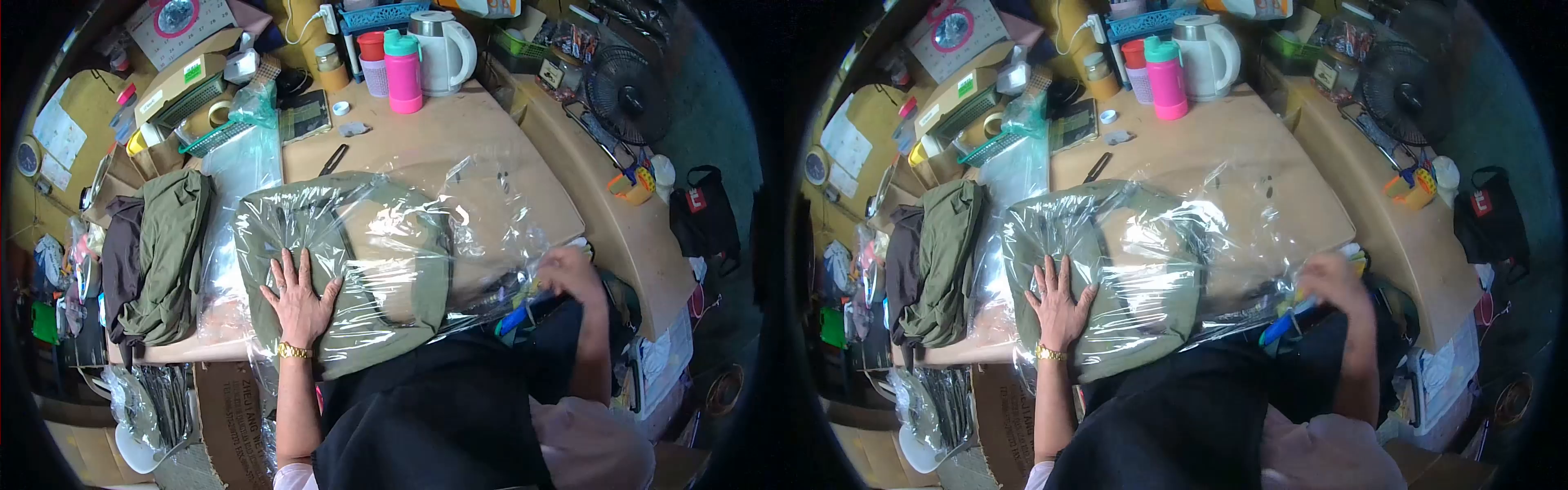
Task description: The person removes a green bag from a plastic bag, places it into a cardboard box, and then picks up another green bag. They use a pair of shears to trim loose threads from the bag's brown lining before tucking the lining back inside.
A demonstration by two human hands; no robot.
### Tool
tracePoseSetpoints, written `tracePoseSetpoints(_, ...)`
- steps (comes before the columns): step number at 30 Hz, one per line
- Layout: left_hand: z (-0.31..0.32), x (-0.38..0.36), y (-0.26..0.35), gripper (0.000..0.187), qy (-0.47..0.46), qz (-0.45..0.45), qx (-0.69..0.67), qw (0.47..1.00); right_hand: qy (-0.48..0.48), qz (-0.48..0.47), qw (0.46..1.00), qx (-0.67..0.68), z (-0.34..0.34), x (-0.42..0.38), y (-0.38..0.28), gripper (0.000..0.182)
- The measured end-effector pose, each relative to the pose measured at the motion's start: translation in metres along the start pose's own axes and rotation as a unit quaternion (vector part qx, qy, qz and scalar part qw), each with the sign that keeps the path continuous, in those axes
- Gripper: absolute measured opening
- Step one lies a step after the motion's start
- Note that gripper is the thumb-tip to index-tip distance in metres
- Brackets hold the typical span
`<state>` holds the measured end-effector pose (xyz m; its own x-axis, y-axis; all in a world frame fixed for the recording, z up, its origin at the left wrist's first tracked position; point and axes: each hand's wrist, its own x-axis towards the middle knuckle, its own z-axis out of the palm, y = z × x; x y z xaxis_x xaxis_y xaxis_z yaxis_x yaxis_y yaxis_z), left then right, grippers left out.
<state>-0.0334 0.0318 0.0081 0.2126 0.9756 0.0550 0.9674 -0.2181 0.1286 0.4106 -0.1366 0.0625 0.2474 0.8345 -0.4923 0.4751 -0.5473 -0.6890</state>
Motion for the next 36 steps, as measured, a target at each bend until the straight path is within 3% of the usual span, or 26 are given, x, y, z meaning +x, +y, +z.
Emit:
tracePoseSetpoints(1,-0.001,0.001,0.000,0.083,-0.011,-0.011,-0.006,1.000,0.009,-0.096,0.989,0.113,-0.019,0.011,0.043,0.030)
tracePoseSetpoints(3,-0.018,0.004,0.005,0.084,-0.023,-0.006,-0.013,1.000,0.026,-0.223,0.924,0.309,-0.026,0.022,0.046,0.031)
tracePoseSetpoints(4,-0.033,0.007,0.017,0.084,0.041,0.047,-0.044,0.997,0.026,-0.226,0.923,0.310,-0.023,0.020,0.024,0.031)
tracePoseSetpoints(5,-0.050,0.009,0.031,0.085,0.105,0.098,-0.075,0.987,-0.040,-0.198,0.926,0.318,-0.013,0.015,-0.017,0.032)
tracePoseSetpoints(8,-0.096,-0.006,0.119,0.073,0.077,0.238,-0.309,0.918,-0.302,-0.132,0.912,0.245,0.019,0.029,-0.098,0.039)
tracePoseSetpoints(9,-0.092,-0.009,0.141,0.064,0.089,0.262,-0.356,0.893,-0.325,-0.148,0.913,0.199,0.032,0.038,-0.115,0.041)
tracePoseSetpoints(11,-0.089,0.010,0.160,0.036,-0.009,0.311,-0.367,0.877,-0.353,-0.169,0.908,0.148,0.060,0.074,-0.125,0.044)
tracePoseSetpoints(12,-0.094,0.012,0.165,0.036,-0.002,0.306,-0.364,0.879,-0.297,-0.305,0.895,0.131,0.078,0.103,-0.120,0.043)
tracePoseSetpoints(13,-0.103,0.014,0.169,0.024,0.077,0.313,-0.388,0.863,-0.233,-0.435,0.862,0.114,0.090,0.120,-0.122,0.042)
tracePoseSetpoints(14,-0.109,0.015,0.174,0.013,0.155,0.318,-0.410,0.841,-0.204,-0.392,0.895,0.052,0.100,0.122,-0.129,0.036)
tracePoseSetpoints(15,-0.115,0.015,0.180,0.013,0.158,0.314,-0.408,0.843,-0.171,-0.415,0.893,0.015,0.118,0.129,-0.142,0.037)
tracePoseSetpoints(17,-0.123,0.017,0.193,0.010,0.198,0.392,-0.442,0.782,-0.098,-0.482,0.869,-0.049,0.162,0.138,-0.175,0.039)
tracePoseSetpoints(19,-0.124,0.016,0.200,0.018,0.163,0.440,-0.395,0.790,-0.012,-0.527,0.843,-0.108,0.208,0.152,-0.203,0.041)
tracePoseSetpoints(22,-0.132,0.007,0.186,0.022,0.152,0.401,-0.453,0.781,0.108,-0.536,0.816,-0.187,0.243,0.161,-0.230,0.044)
tracePoseSetpoints(24,-0.115,0.029,0.138,0.025,0.271,0.303,-0.405,0.819,0.172,-0.520,0.804,-0.230,0.254,0.166,-0.232,0.047)
tracePoseSetpoints(25,-0.093,0.050,0.107,0.024,0.268,0.215,-0.366,0.865,0.195,-0.513,0.799,-0.247,0.255,0.167,-0.236,0.048)
tracePoseSetpoints(26,-0.076,0.072,0.074,0.022,0.312,0.193,-0.354,0.860,0.218,-0.506,0.792,-0.262,0.256,0.168,-0.240,0.049)
tracePoseSetpoints(27,-0.052,0.093,0.038,0.024,0.299,0.112,-0.317,0.893,0.231,-0.504,0.785,-0.275,0.258,0.167,-0.242,0.050)
tracePoseSetpoints(29,-0.012,0.114,-0.014,0.037,0.351,0.061,-0.195,0.914,0.240,-0.498,0.776,-0.303,0.259,0.172,-0.245,0.052)
tracePoseSetpoints(32,0.015,0.110,-0.029,0.051,0.307,-0.002,-0.108,0.946,0.209,-0.492,0.785,-0.312,0.268,0.186,-0.240,0.068)
tracePoseSetpoints(36,0.017,0.116,-0.029,0.057,0.279,-0.033,-0.102,0.954,0.144,-0.463,0.796,-0.362,0.259,0.179,-0.248,0.072)
